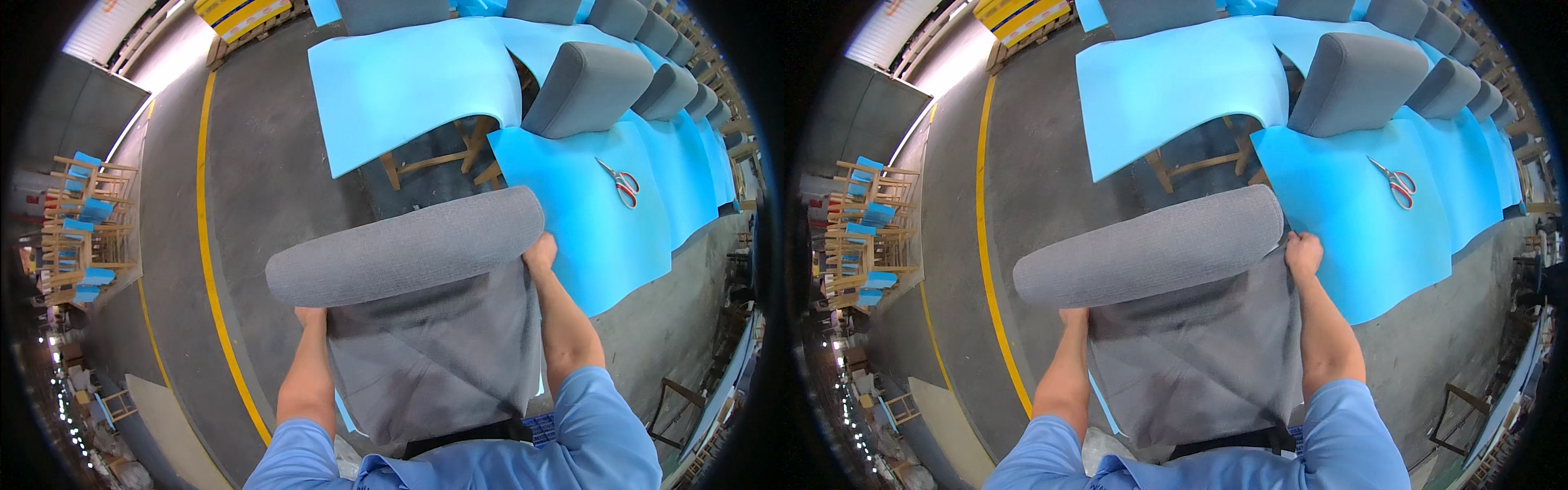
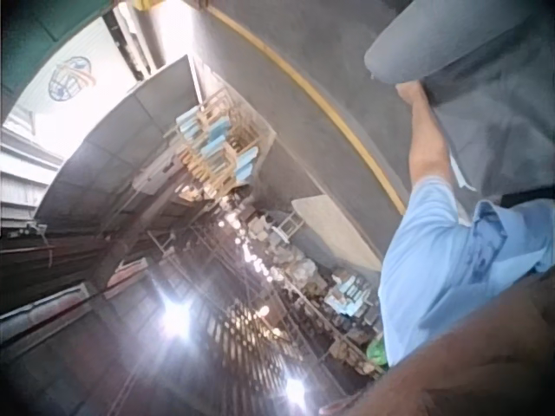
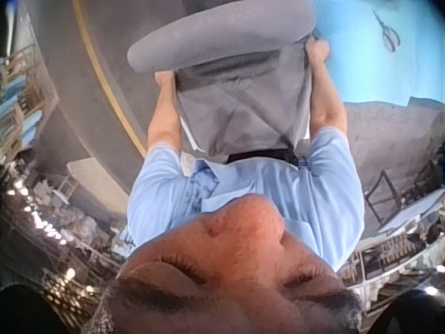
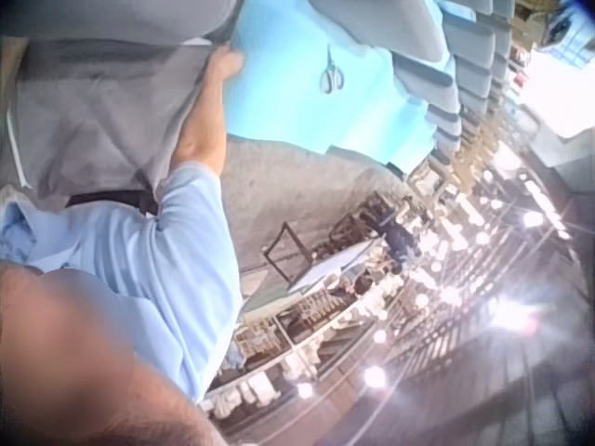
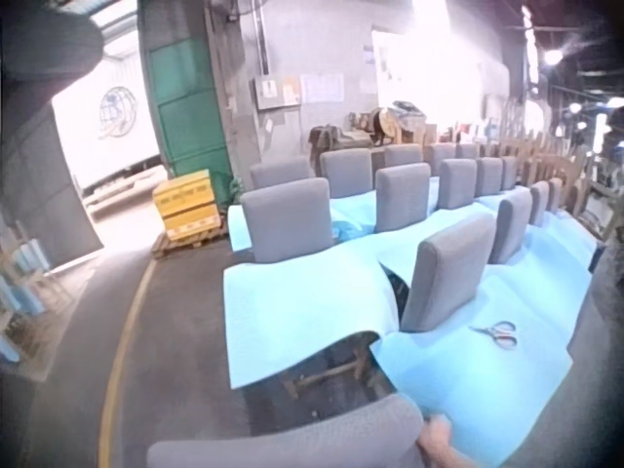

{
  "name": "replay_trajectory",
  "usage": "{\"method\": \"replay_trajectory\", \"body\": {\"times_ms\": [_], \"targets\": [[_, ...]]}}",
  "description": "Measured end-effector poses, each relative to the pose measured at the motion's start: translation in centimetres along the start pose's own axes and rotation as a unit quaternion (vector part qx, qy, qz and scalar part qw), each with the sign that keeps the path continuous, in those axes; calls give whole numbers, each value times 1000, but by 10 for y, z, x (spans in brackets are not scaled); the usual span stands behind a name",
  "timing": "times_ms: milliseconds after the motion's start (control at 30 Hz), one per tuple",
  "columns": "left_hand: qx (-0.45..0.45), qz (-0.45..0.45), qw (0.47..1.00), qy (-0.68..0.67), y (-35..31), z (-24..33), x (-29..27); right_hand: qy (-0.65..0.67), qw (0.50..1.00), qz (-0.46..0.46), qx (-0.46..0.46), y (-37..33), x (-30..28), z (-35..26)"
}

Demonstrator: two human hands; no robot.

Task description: The person unpacks foam and fabric from plastic bags, places a white foam pad on a chair seat, then covers it with a gray fabric cover. The person uses scissors to trim excess blue protective material from the chair and discards the cut pieces into a waste bag.

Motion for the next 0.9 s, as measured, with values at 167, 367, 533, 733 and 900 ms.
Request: {"method": "replay_trajectory", "body": {"times_ms": [167,367,533,733,900], "targets": [[79,-24,991,-102,24,-13,-1,132,989,62,-32,1,-4,10],[68,-20,985,-160,6,-18,-45,291,955,-45,-31,-26,-62,20],[352,130,920,-114,-83,-12,-47,24,954,138,-264,-37,-90,-21],[627,-153,764,-17,-229,-1,48,-69,896,-197,-393,-16,-51,-48],[657,-174,718,148,-261,30,99,48,896,-317,-308,4,-34,-49]]}}
Point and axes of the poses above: each hand's wrist, its own y-axis towards the middle knuckle, its own x-axis out of the palm, z = x × y, the point moved 1 cm from there along y, towards the middle knuckle, and after that the axes turned 13 degrees about -x, right-handed, at the moved point
